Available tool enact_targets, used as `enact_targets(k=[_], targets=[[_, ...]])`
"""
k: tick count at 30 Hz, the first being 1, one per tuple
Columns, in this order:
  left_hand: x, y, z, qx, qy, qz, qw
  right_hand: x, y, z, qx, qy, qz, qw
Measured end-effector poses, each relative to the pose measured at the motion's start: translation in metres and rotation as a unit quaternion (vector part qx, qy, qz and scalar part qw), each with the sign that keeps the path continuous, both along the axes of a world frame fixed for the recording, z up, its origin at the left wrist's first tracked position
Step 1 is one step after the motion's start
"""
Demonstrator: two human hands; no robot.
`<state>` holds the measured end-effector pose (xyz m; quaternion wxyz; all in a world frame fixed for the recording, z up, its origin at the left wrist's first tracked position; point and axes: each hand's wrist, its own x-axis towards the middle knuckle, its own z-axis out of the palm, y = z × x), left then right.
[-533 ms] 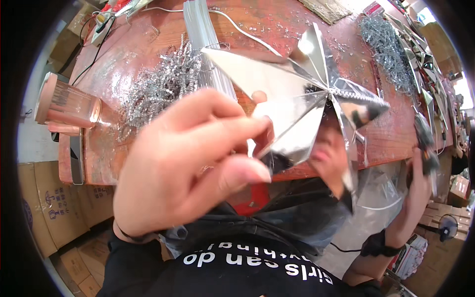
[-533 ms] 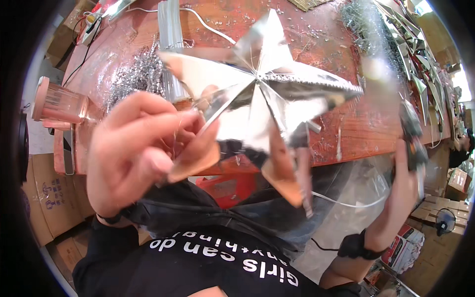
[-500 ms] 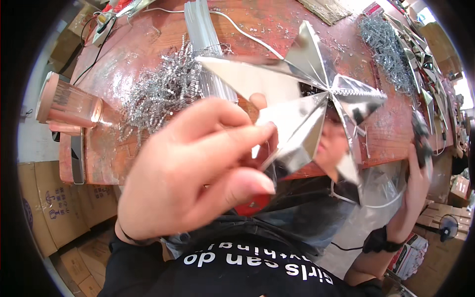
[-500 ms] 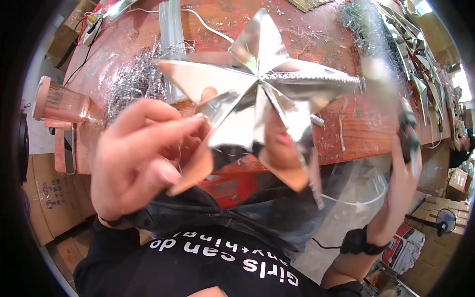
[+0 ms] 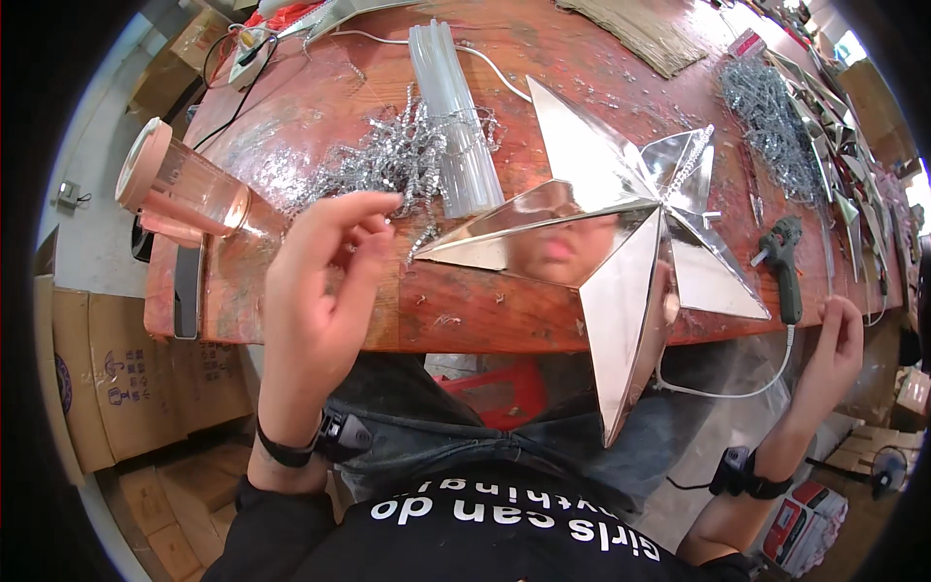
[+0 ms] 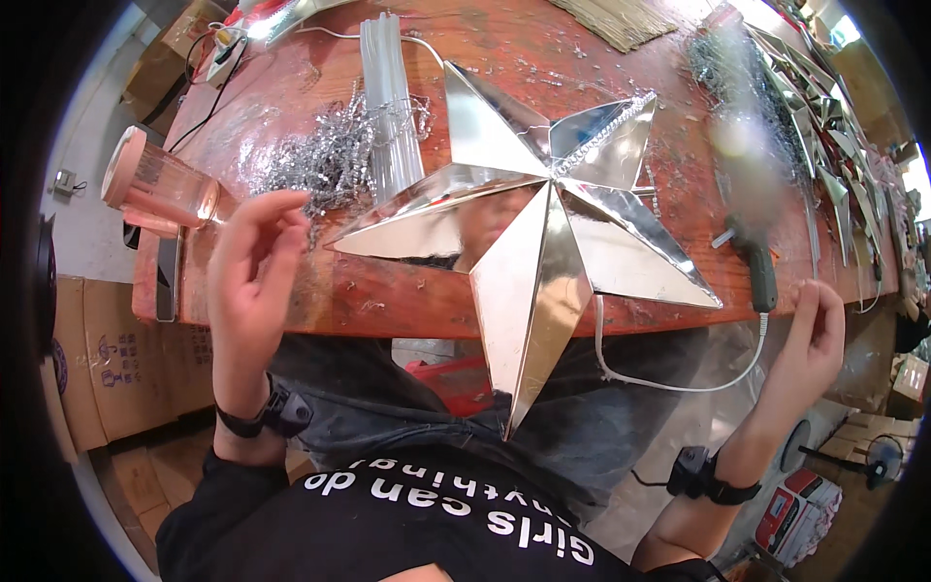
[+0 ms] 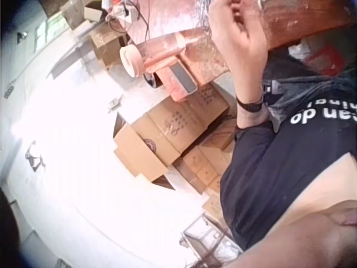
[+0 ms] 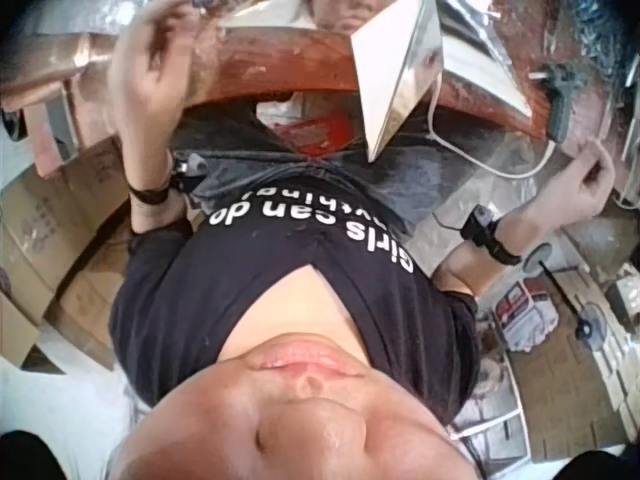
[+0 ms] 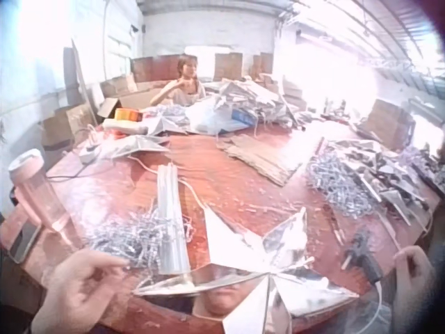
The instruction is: The person uses a hot glue gun to apply adhesive to the edges of a silver metallic star ornament. They then press a strip of silver beaded trim onto the glued edges, working around the star's points to attach the decorative border.
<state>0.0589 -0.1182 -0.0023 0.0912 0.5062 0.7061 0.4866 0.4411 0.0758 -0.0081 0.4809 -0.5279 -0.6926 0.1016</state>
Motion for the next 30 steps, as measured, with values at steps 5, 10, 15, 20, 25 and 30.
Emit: enact_targets(k=[5,10,15,20,25,30], targets=[[-0.009,0.019,-0.013,-0.056,0.286,-0.083,0.953,-0.007,-0.031,0.002,0.015,0.049,0.004,0.999],[-0.002,0.024,-0.018,-0.088,0.294,-0.079,0.948,-0.011,-0.056,0.008,0.047,0.030,-0.006,0.998],[0.002,-0.008,-0.001,-0.110,0.219,-0.153,0.957,-0.022,-0.085,0.012,0.130,0.025,0.040,0.990],[0.016,-0.031,0.018,-0.050,0.105,-0.088,0.989,-0.043,-0.114,0.036,0.240,-0.136,0.251,0.928],[-0.027,-0.018,0.026,0.067,0.007,-0.015,0.998,-0.065,-0.127,0.054,0.260,-0.150,0.336,0.893],[-0.087,0.035,0.086,0.133,0.006,-0.004,0.991,-0.093,-0.128,0.072,0.240,-0.112,0.336,0.904]])
